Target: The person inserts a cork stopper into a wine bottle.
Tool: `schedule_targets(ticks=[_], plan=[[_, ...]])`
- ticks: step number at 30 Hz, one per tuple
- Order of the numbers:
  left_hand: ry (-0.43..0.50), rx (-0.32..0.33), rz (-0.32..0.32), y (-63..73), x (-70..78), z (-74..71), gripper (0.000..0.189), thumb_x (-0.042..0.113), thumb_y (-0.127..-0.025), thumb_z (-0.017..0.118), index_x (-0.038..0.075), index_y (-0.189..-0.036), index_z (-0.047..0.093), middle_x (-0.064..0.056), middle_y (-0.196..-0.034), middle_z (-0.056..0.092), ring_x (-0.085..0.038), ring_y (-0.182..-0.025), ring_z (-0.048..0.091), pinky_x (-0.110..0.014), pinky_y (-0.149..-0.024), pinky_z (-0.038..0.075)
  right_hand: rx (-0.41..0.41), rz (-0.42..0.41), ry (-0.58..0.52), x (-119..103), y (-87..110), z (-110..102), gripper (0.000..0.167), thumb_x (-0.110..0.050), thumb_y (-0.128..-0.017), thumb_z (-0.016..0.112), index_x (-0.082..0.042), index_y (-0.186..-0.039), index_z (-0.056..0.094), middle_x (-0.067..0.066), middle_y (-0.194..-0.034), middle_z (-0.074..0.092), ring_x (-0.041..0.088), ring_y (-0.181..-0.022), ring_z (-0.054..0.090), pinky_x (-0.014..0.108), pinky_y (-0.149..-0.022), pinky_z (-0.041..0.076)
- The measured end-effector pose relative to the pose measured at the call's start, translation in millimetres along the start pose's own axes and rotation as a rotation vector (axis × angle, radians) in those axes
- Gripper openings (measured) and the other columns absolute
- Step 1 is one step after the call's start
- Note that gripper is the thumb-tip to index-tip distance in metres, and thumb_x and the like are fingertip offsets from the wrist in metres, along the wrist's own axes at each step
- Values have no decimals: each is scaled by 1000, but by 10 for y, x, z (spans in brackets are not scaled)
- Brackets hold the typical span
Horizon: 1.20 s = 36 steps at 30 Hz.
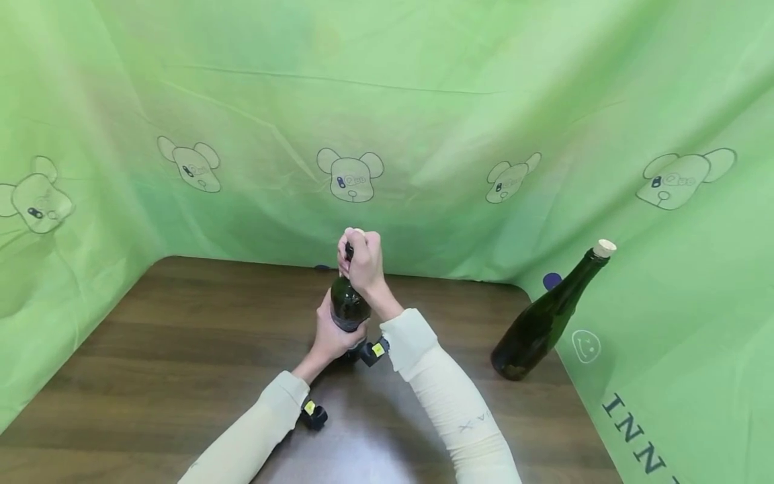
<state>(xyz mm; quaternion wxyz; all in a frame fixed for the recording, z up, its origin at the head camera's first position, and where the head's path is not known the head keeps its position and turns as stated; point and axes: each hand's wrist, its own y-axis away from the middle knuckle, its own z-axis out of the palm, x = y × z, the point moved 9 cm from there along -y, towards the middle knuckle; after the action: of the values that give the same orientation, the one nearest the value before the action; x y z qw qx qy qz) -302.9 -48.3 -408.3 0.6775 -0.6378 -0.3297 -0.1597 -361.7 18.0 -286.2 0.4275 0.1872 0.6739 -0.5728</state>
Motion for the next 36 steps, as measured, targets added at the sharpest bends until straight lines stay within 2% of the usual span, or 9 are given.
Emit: schedule_targets(ticks=[5,8,14,16,19,27,33,36], plan=[[2,7,-10,-2,-14,-7,65,4,-63,83,-5,-121,55,-19,-102,71,-29,-88,69,-34,-83,57,-12,-13,-7,19,10,8,50,-29,-98,34,2,-59,39,-4,-43,36,11,-32,32,32,-32,35],[-13,2,-7,15,-28,-3,65,5,-63,83,-5,-122,55,-18,-102,71,-29,-88,69,-34,-82,57,-3,-1,-44,48,49,-1,50,-32,-99,30,-3,-60,40,-8,-44,37,8,-33,32,28,-33,35],[-2,5,-5,33,-38,1,66,4,-63,83,-4,-123,56,-17,-103,71,-27,-90,69,-35,-84,58,-16,114,-158,124,81,32,54,-41,-101,14,-18,-61,42,-14,-45,38,5,-36,31,26,-37,33],[-1,6,-7,30,-38,2,66,3,-63,84,-4,-123,56,-17,-104,71,-27,-90,69,-35,-84,58,-8,153,-173,135,73,33,53,-39,-100,15,-19,-59,42,-13,-44,38,5,-36,30,26,-38,31],[-2,3,-10,19,-34,5,67,4,-63,83,-4,-123,56,-18,-105,71,-27,-91,69,-34,-84,57,14,170,-175,121,49,23,52,-37,-99,16,-20,-57,43,-11,-43,37,6,-36,30,26,-37,30],[5,11,-7,-2,-29,10,67,5,-63,83,-4,-124,56,-19,-104,71,-28,-90,69,-34,-85,57,21,121,-166,105,31,0,51,-37,-99,19,-20,-58,43,-12,-43,38,5,-35,30,26,-35,30],[4,13,-2,4,-31,11,67,5,-64,82,-4,-124,55,-19,-105,71,-30,-90,69,-35,-84,57,17,38,-77,68,28,-23,48,-35,-98,33,-8,-59,41,-8,-44,37,8,-34,31,28,-33,33],[-1,17,-1,11,-29,3,68,5,-63,83,-5,-125,55,-19,-105,71,-31,-90,69,-35,-84,57,16,21,-43,48,18,-19,48,-31,-97,35,-3,-58,40,-5,-43,36,10,-33,31,30,-32,33]])
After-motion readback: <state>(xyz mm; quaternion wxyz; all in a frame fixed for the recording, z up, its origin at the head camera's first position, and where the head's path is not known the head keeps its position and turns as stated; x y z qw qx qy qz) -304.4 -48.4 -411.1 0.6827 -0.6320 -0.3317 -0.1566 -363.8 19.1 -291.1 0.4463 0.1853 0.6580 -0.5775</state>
